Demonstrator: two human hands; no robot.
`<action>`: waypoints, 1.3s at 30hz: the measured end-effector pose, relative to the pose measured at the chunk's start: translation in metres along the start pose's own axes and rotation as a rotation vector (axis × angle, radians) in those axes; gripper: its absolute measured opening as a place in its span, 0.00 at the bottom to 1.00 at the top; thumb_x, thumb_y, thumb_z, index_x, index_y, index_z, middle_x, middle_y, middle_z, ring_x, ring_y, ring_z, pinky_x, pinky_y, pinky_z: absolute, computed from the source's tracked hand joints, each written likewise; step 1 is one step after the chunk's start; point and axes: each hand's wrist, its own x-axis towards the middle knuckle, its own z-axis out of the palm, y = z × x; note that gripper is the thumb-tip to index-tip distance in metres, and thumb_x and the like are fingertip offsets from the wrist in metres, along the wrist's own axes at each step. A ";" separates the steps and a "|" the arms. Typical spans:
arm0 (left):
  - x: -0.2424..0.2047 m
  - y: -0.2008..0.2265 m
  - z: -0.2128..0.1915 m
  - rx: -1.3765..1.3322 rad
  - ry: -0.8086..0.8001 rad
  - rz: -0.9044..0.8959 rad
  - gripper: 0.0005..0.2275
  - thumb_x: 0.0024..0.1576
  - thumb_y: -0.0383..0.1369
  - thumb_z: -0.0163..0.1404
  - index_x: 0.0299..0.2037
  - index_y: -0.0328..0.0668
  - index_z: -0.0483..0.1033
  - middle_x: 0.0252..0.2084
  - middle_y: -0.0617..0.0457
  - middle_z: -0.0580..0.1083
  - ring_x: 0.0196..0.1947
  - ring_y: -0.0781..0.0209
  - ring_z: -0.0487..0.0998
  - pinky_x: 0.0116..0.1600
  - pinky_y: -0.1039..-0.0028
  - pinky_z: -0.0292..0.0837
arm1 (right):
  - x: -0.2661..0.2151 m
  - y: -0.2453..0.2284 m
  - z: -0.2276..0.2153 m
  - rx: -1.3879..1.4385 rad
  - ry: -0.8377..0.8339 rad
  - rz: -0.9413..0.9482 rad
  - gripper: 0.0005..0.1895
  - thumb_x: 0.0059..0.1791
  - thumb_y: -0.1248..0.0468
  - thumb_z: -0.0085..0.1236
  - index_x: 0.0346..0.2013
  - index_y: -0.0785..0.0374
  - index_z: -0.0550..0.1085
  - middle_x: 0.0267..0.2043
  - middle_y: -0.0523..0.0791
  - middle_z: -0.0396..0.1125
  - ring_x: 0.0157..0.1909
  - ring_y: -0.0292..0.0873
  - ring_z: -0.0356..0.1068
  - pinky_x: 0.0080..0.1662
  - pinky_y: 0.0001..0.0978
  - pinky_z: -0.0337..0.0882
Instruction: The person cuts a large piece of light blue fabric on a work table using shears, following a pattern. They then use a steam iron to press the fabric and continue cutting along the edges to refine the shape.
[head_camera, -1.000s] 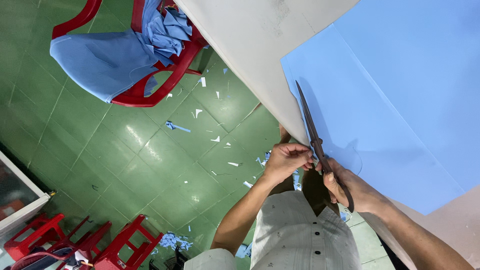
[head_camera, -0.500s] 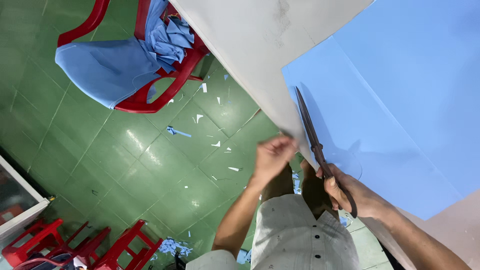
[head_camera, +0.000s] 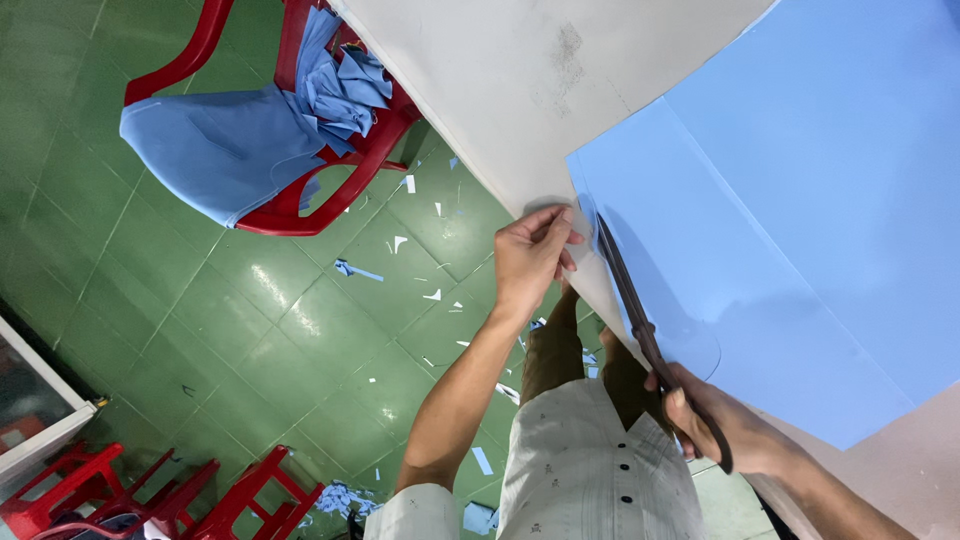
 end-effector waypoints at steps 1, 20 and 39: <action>0.000 0.000 0.000 0.000 -0.001 -0.001 0.09 0.60 0.29 0.55 0.45 0.29 0.81 0.27 0.43 0.80 0.11 0.68 0.71 0.14 0.83 0.62 | -0.001 -0.002 0.001 0.000 0.000 0.001 0.37 0.44 0.36 0.34 0.55 0.56 0.70 0.25 0.41 0.56 0.20 0.40 0.65 0.26 0.31 0.76; 0.036 0.002 0.020 -0.020 0.031 0.030 0.11 0.58 0.28 0.55 0.44 0.21 0.78 0.26 0.32 0.77 0.12 0.53 0.77 0.11 0.74 0.73 | 0.055 -0.010 -0.003 -0.030 0.112 -0.295 0.29 0.54 0.42 0.31 0.50 0.60 0.70 0.14 0.48 0.68 0.18 0.49 0.77 0.25 0.42 0.77; 0.040 0.004 0.019 -0.061 0.023 -0.009 0.09 0.57 0.27 0.55 0.39 0.22 0.78 0.24 0.35 0.76 0.12 0.56 0.77 0.13 0.75 0.75 | 0.054 -0.028 -0.004 -0.123 0.155 -0.230 0.27 0.55 0.42 0.30 0.50 0.57 0.69 0.14 0.51 0.71 0.21 0.52 0.79 0.33 0.50 0.78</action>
